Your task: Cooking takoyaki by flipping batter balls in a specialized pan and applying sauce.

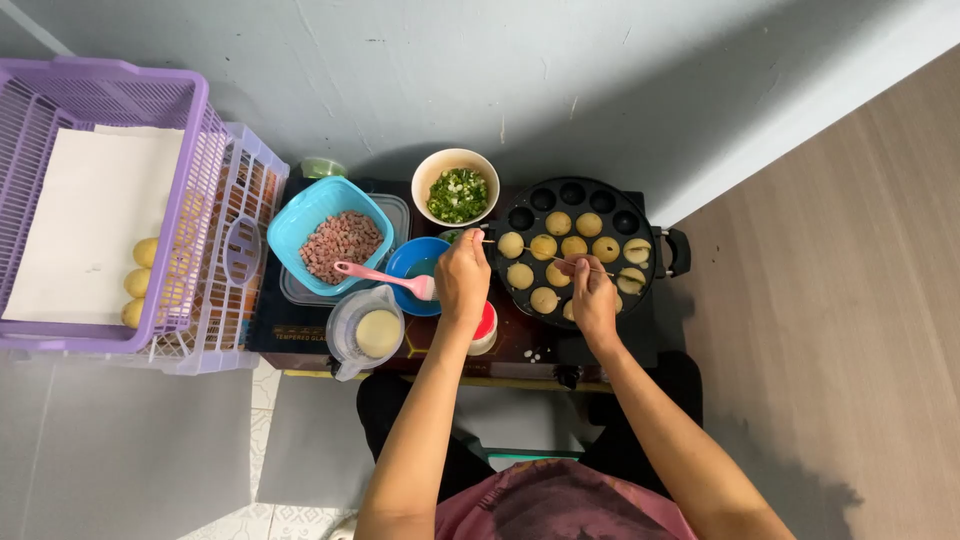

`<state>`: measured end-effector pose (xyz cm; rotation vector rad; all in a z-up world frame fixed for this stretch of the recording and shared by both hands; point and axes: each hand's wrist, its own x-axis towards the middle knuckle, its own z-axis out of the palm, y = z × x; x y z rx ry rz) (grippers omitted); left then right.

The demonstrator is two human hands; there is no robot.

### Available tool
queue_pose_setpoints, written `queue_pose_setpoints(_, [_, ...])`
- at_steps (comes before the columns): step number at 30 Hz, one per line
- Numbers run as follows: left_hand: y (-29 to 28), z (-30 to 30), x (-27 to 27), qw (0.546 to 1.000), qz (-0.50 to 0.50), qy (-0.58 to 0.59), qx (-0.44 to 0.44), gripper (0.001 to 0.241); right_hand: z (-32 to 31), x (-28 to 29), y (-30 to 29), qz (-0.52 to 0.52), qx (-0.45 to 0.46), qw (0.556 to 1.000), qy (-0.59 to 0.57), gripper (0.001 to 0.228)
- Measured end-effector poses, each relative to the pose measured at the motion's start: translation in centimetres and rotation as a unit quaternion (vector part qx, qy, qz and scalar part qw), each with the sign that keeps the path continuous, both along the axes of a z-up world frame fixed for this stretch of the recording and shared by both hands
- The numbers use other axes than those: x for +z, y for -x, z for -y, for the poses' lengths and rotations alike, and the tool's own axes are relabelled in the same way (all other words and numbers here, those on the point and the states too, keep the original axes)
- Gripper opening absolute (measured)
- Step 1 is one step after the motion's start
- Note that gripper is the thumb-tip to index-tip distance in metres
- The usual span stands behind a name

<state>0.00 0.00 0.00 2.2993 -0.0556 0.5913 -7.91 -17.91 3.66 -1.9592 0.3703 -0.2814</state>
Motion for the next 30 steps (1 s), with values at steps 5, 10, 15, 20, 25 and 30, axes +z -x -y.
queue_pose_setpoints(5, [0.2, 0.0, 0.3, 1.000, 0.005, 0.004, 0.004, 0.017, -0.1, 0.1, 0.6, -0.003, -0.002, 1.000, 0.024, 0.038])
queue_pose_setpoints(10, [-0.2, 0.3, 0.3, 1.000, 0.007, 0.010, 0.000, 0.017, 0.1, -0.3, 0.7, 0.004, 0.002, 0.999, 0.046, 0.037])
queue_pose_setpoints(15, [-0.1, 0.4, 1.2, 1.000, 0.020, 0.009, -0.011, 0.016, 0.3, -1.2, 0.5, -0.013, -0.017, 0.999, 0.041, 0.037])
queue_pose_setpoints(20, [-0.2, 0.4, 0.7, 1.000, 0.029, 0.004, -0.007, 0.015, 0.2, -1.7, -0.2, -0.032, -0.014, 0.998, 0.047, 0.037])
queue_pose_setpoints(25, [-0.2, 0.2, 0.4, 1.000, 0.027, 0.006, -0.012, 0.016, -0.6, 0.4, -0.1, -0.018, 0.003, 0.999, 0.046, 0.040])
queue_pose_setpoints(30, [0.2, -0.1, 1.1, 1.000, 0.019, 0.012, -0.009, 0.016, -1.0, 1.3, 0.2, 0.006, 0.012, 0.999, 0.039, 0.037])
